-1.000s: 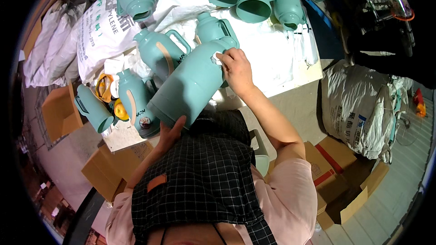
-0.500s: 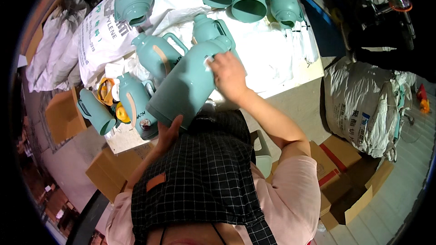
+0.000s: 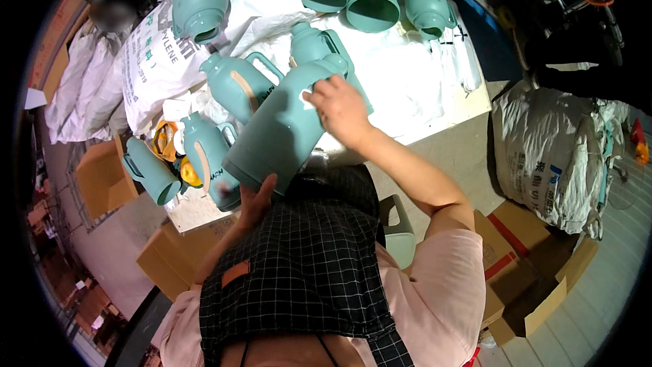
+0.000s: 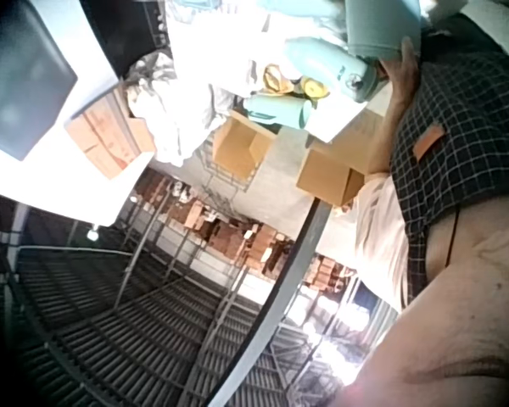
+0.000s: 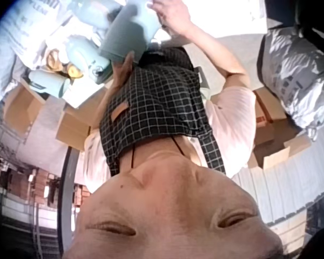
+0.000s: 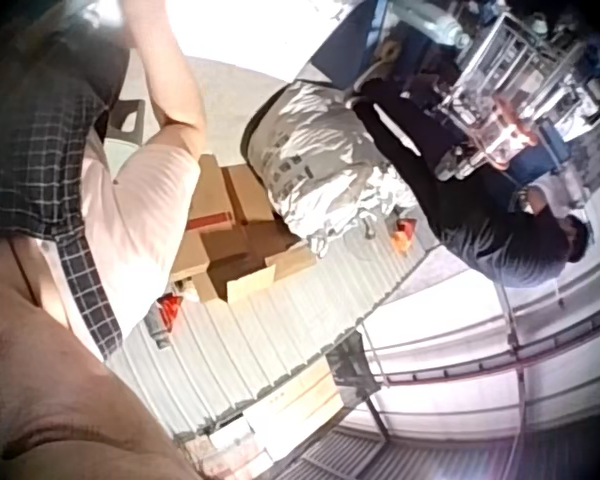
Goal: The person assembles components of water bottles by attaching straps and inserting internal parts, then places the finished bottles into a cardboard box.
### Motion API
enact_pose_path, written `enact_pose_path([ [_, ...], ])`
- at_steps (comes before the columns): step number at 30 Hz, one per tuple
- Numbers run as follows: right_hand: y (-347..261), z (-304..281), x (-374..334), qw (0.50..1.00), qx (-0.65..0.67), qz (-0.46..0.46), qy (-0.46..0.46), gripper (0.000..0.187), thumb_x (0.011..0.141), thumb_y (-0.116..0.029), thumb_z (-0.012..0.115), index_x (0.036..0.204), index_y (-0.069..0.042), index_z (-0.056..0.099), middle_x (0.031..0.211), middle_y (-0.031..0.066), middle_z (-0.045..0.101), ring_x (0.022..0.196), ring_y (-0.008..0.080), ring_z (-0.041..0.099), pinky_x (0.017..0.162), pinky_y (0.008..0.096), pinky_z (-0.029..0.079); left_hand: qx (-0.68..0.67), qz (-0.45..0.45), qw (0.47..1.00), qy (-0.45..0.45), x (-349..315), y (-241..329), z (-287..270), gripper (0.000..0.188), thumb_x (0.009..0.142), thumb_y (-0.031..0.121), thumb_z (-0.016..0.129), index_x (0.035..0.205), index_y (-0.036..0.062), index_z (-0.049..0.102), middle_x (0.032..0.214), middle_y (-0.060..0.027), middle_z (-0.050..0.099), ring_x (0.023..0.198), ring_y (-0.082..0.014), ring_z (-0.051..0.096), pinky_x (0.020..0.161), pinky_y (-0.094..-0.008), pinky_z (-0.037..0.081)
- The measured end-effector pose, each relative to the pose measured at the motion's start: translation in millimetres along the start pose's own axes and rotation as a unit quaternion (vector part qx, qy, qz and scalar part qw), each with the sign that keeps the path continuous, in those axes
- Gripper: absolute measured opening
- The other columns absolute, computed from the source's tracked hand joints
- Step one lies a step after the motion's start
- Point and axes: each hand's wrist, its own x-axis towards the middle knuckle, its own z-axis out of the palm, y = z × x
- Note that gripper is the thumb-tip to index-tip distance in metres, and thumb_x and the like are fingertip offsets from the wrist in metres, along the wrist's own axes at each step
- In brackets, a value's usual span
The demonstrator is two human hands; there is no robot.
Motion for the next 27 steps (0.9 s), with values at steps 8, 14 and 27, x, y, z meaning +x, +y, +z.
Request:
enact_pose_path([
  [8,15.9,6.1,-2.6,0.999,-0.016,0.025,0.013,0.031,0.076,-0.001,0.066,0.102,-0.015,0.077,0.092,0.0033,0.061,0.090,0.0272,0.054,0.076,0.0368,0.051,0.004,-0.002,1.000,0.001,1.5,-0.2,2.0,0.036,0.095,0.004,0.063,0.129,-0.0035,0.053,0.120,-0.0104,0.062,0.109,-0.0191,0.061,0.095,-0.0333,0.049],
  [14,11.1,-1.5,0.8,1.000,-0.017,0.010,0.000,0.030,0.077,-0.002,0.065,0.100,-0.016,0.078,0.092,0.0021,0.061,0.090,0.0274,0.055,0.075,0.0369,0.051,0.028,0.009,1.000,0.002,-2.1,-3.4,3.4,0.037,0.095,0.004,0.063,0.129,-0.0039,0.053,0.119,-0.0106,0.063,0.107,-0.0191,0.061,0.094,-0.0329,0.049],
  [27,-3.2,-9.3,-12.7,0.999,0.030,0.020,-0.026,0.033,0.078,-0.001,0.070,0.106,-0.016,0.077,0.091,0.0019,0.059,0.088,0.0273,0.053,0.077,0.0366,0.049,0.034,0.023,0.999,0.034,-2.3,-7.2,8.8,0.035,0.094,0.005,0.065,0.126,-0.0045,0.055,0.116,-0.0115,0.064,0.106,-0.0201,0.061,0.093,-0.0338,0.049],
])
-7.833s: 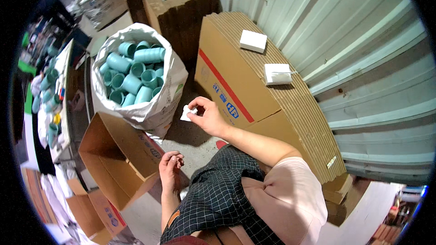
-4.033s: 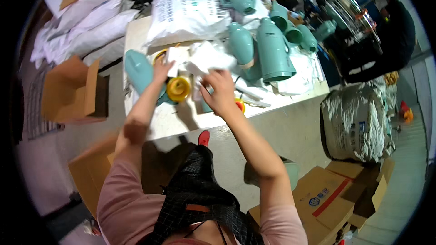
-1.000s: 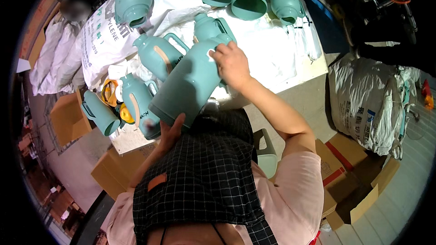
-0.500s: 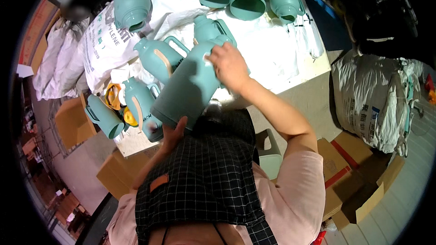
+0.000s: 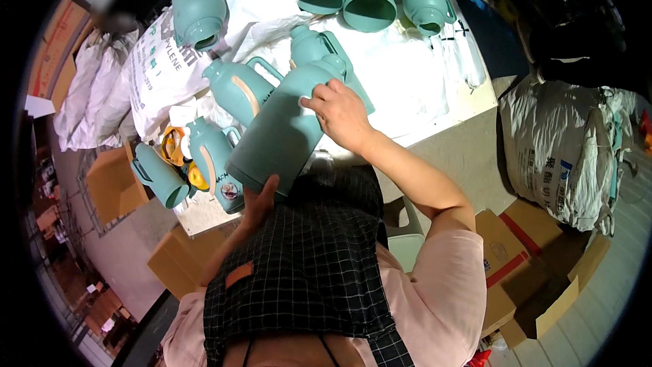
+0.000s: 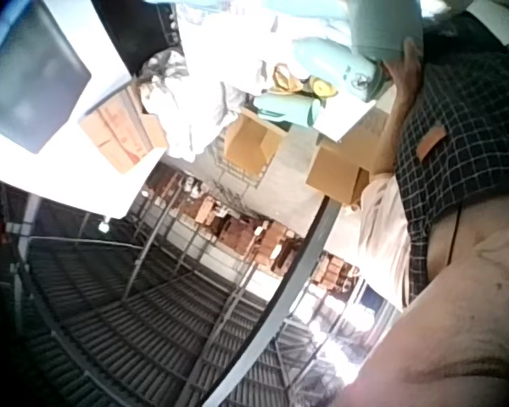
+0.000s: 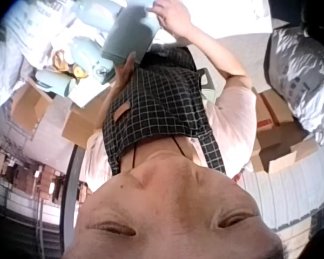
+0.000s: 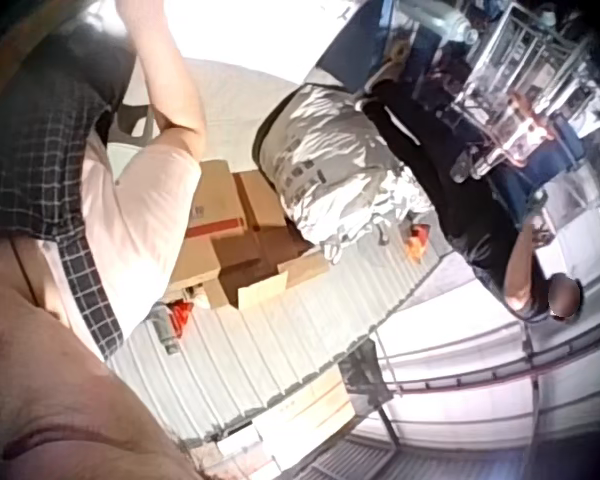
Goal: The person assembles components of water bottles by attaching straps and inserting internal parts, then places the finished bottles into a cardboard box.
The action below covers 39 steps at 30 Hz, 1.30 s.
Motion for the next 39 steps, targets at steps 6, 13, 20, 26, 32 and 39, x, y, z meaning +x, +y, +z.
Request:
enact_pose_path([
  [6,2.4,25.6,-30.7,0.990,0.019,0.082,0.111,0.032,0.079,0.002,0.069,0.106,-0.011,0.075,0.093,0.0060,0.061,0.089,0.0298,0.053,0.078,0.0373,0.049,-0.014,-0.015,1.000,0.020,-0.6,2.3,2.0,0.032,0.095,0.005,0.064,0.124,-0.0039,0.057,0.114,-0.0100,0.064,0.104,-0.0189,0.061,0.091,-0.0326,0.049],
  [13,6.0,41.1,-50.8,0.986,0.004,0.149,0.068,0.023,0.081,0.002,0.066,0.099,-0.007,0.077,0.087,0.0047,0.061,0.084,0.0258,0.051,0.074,0.0367,0.051,-0.049,-0.001,0.999,0.006,10.7,5.6,2.6,0.028,0.096,0.003,0.062,0.123,-0.0039,0.059,0.114,-0.0084,0.065,0.103,-0.0162,0.061,0.090,-0.0309,0.050],
  [20,15.3,33.7,-21.2,0.968,0.034,0.139,0.208,0.031,0.081,0.003,0.069,0.107,-0.012,0.076,0.090,0.0035,0.062,0.084,0.0275,0.051,0.072,0.0371,0.046,-0.057,-0.009,0.998,-0.006,13.4,11.5,4.0,0.032,0.096,0.003,0.062,0.127,-0.0044,0.056,0.116,-0.0079,0.064,0.103,-0.0156,0.061,0.090,-0.0305,0.050],
  [26,-8.3,37.2,-24.5,0.978,0.015,0.148,0.149,0.034,0.079,0.003,0.069,0.107,-0.014,0.076,0.090,0.0025,0.060,0.083,0.0280,0.051,0.071,0.0378,0.048,-0.106,-0.047,0.993,0.019,13.6,10.5,1.3,0.033,0.096,0.003,0.063,0.128,-0.0038,0.056,0.117,-0.0078,0.064,0.104,-0.0159,0.061,0.091,-0.0306,0.049],
  [32,5.3,39.1,-13.9,0.976,-0.043,0.143,0.160,0.038,0.078,0.004,0.067,0.111,-0.014,0.074,0.095,0.0042,0.062,0.088,0.0306,0.053,0.073,0.0403,0.048,-0.034,-0.035,0.999,-0.001,16.1,7.3,0.1,0.033,0.096,0.005,0.063,0.128,-0.0027,0.056,0.118,-0.0083,0.065,0.106,-0.0166,0.062,0.092,-0.0311,0.049],
  [39,8.5,36.0,-16.8,0.985,-0.041,0.107,0.133,0.033,0.077,-0.002,0.071,0.107,-0.016,0.077,0.092,0.0016,0.060,0.086,0.0266,0.053,0.070,0.0363,0.050,-0.084,-0.071,0.994,0.024,15.9,5.4,0.6,0.035,0.097,0.006,0.063,0.130,-0.0031,0.055,0.119,-0.0085,0.064,0.107,-0.0168,0.061,0.093,-0.0309,0.049],
])
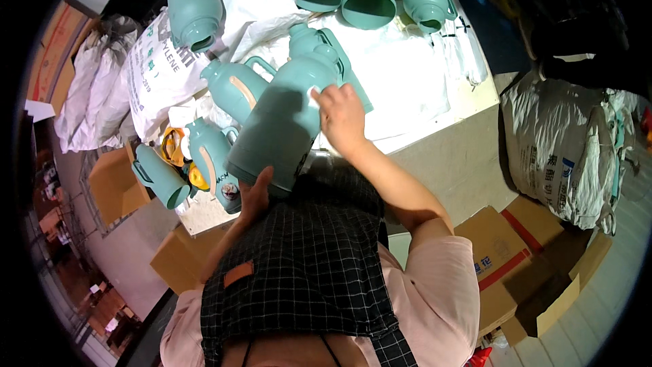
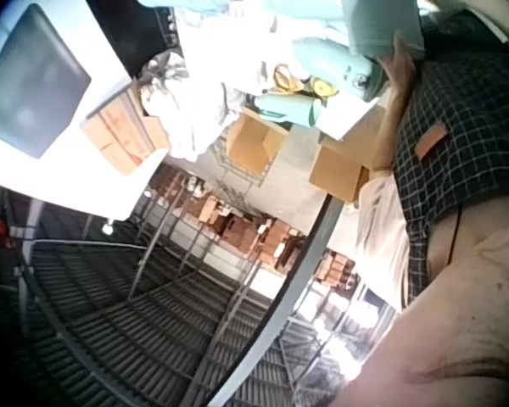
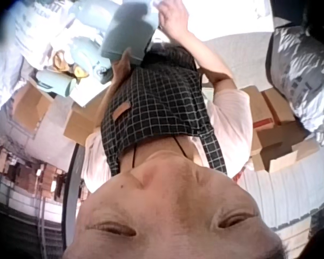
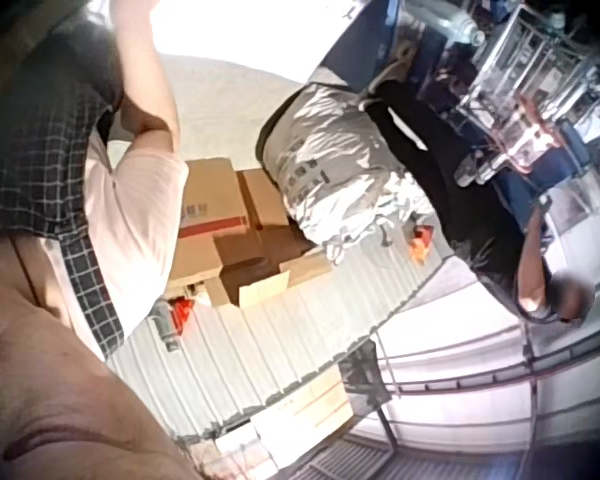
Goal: The person assembles components of water bottles by attaching straps and inserting internal parts, then places the finished bottles into a cardboard box.
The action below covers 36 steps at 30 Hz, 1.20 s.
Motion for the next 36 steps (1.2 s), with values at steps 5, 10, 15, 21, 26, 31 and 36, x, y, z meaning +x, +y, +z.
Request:
enact_pose_path([
  [5,8.6,-1.2,10.3,0.999,0.002,0.038,-0.016,0.039,0.076,0.004,0.067,0.110,-0.014,0.076,0.093,0.0051,0.061,0.089,0.0290,0.054,0.076,0.0383,0.050,-0.035,-0.005,0.999,-0.015,-0.2,-13.8,-7.0,0.036,0.097,0.005,0.063,0.131,-0.0032,0.054,0.120,-0.0085,0.064,0.106,-0.0170,0.062,0.092,-0.0310,0.050],
  [10,13.3,-1.6,20.9,0.999,0.015,-0.023,-0.017,0.037,0.078,0.000,0.065,0.108,-0.017,0.077,0.091,0.0031,0.061,0.085,0.0272,0.052,0.074,0.0381,0.049,-0.025,-0.013,0.999,-0.018,-1.3,-5.8,-4.2,0.033,0.097,0.005,0.062,0.128,-0.0037,0.056,0.120,-0.0081,0.064,0.107,-0.0166,0.062,0.093,-0.0310,0.049],
  [15,0.4,-7.5,15.7,0.996,0.043,-0.054,-0.054,0.030,0.080,-0.003,0.067,0.104,-0.017,0.079,0.089,0.0023,0.060,0.085,0.0271,0.052,0.075,0.0399,0.048,-0.020,0.012,1.000,-0.006,-4.5,-9.2,-3.1,0.034,0.096,0.004,0.062,0.129,-0.0041,0.056,0.122,-0.0086,0.064,0.109,-0.0167,0.061,0.094,-0.0315,0.049],
  [21,-4.0,-16.1,10.9,0.994,0.051,-0.006,-0.101,0.034,0.078,0.000,0.069,0.107,-0.017,0.078,0.093,0.0012,0.060,0.090,0.0269,0.053,0.080,0.0371,0.049,-0.031,0.015,0.999,-0.002,-1.7,-13.3,-1.9,0.037,0.096,0.005,0.063,0.131,-0.0046,0.053,0.121,-0.0082,0.063,0.108,-0.0165,0.060,0.094,-0.0319,0.049],
  [26,4.1,-11.0,15.9,0.998,0.019,-0.008,-0.061,0.037,0.077,0.002,0.070,0.108,-0.016,0.078,0.093,0.0027,0.059,0.089,0.0274,0.053,0.078,0.0366,0.049,0.010,-0.013,1.000,0.015,-1.8,-6.3,-1.2,0.038,0.096,0.005,0.063,0.131,-0.0041,0.053,0.120,-0.0081,0.063,0.108,-0.0163,0.060,0.094,-0.0319,0.049],
  [31,19.8,-6.7,11.0,0.999,0.008,0.024,-0.046,0.038,0.076,0.003,0.069,0.109,-0.014,0.077,0.093,0.0041,0.059,0.090,0.0285,0.052,0.080,0.0354,0.049,-0.021,0.003,1.000,-0.001,-3.3,-15.6,-6.4,0.039,0.096,0.006,0.064,0.132,-0.0030,0.052,0.121,-0.0083,0.063,0.108,-0.0171,0.060,0.093,-0.0315,0.050],
  [36,8.4,-12.9,22.7,0.997,0.002,-0.021,-0.070,0.034,0.079,0.000,0.066,0.106,-0.017,0.079,0.093,0.0040,0.060,0.089,0.0285,0.053,0.079,0.0372,0.049,0.010,0.021,1.000,-0.020,-3.6,-12.0,-2.4,0.033,0.096,0.005,0.064,0.127,-0.0034,0.056,0.118,-0.0081,0.064,0.105,-0.0169,0.062,0.091,-0.0310,0.050],
])
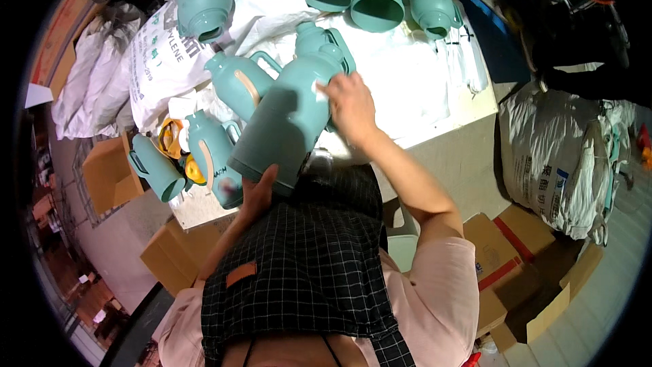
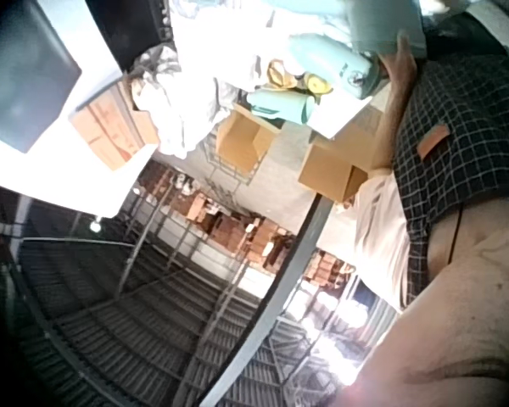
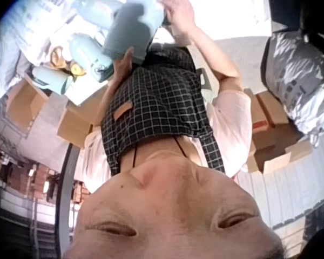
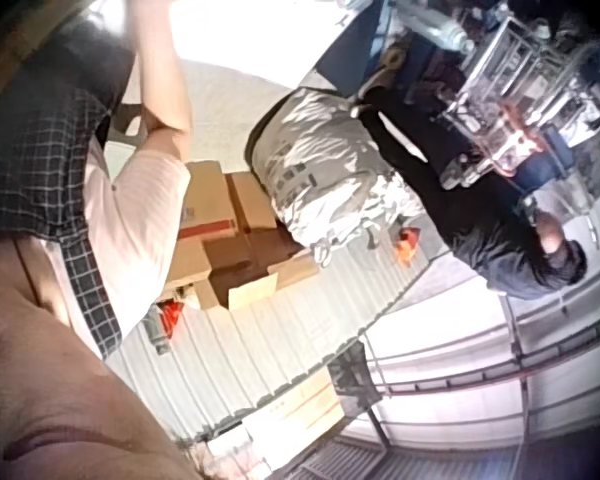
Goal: The person assembles components of water bottles by attaching straps and inserting internal parts, then places the finished bottles into a cardboard box.
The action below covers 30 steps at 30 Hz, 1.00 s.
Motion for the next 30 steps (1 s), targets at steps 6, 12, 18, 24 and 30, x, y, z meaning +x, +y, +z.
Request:
enact_pose_path([
  [6,-16.5,-12.4,15.4,0.993,0.051,-0.094,-0.052,0.029,0.080,-0.001,0.065,0.101,-0.016,0.080,0.090,0.0033,0.061,0.085,0.0286,0.052,0.075,0.0393,0.047,0.067,0.017,0.997,-0.032,-1.8,9.2,5.2,0.028,0.094,0.006,0.065,0.120,-0.0040,0.060,0.114,-0.0079,0.066,0.103,-0.0168,0.064,0.089,-0.0314,0.050],
  [12,-8.8,-1.3,28.3,0.996,0.006,-0.081,-0.027,0.031,0.076,0.001,0.065,0.099,-0.016,0.079,0.091,0.0032,0.062,0.088,0.0291,0.054,0.075,0.0391,0.048,0.082,0.028,0.996,-0.035,-1.1,7.2,3.6,0.029,0.094,0.006,0.065,0.121,-0.0039,0.059,0.115,-0.0098,0.065,0.104,-0.0174,0.062,0.090,-0.0320,0.050],
  [18,-11.0,-5.5,25.9,0.998,0.026,-0.038,-0.053,0.032,0.079,0.001,0.066,0.101,-0.016,0.079,0.091,0.0028,0.060,0.088,0.0269,0.054,0.079,0.0381,0.049,0.052,0.014,0.998,-0.031,1.0,13.1,9.5,0.028,0.094,0.006,0.064,0.120,-0.0036,0.059,0.114,-0.0099,0.065,0.103,-0.0175,0.062,0.090,-0.0324,0.050],
  [24,3.4,-5.3,37.2,0.999,-0.023,-0.038,-0.030,0.033,0.079,0.000,0.065,0.104,-0.015,0.079,0.091,0.0040,0.060,0.090,0.0282,0.054,0.080,0.0384,0.050,0.074,0.033,0.995,-0.052,5.6,12.1,7.4,0.026,0.094,0.006,0.064,0.118,-0.0036,0.060,0.113,-0.0090,0.065,0.103,-0.0169,0.062,0.089,-0.0323,0.050],
  [30,11.6,-7.9,44.3,0.999,0.001,-0.017,-0.041,0.030,0.081,0.000,0.065,0.102,-0.015,0.079,0.091,0.0036,0.061,0.090,0.0276,0.055,0.078,0.0387,0.050,0.058,0.015,0.997,-0.040,4.2,13.9,6.3,0.025,0.094,0.005,0.064,0.117,-0.0033,0.061,0.111,-0.0077,0.066,0.102,-0.0162,0.062,0.089,-0.0321,0.050],
])
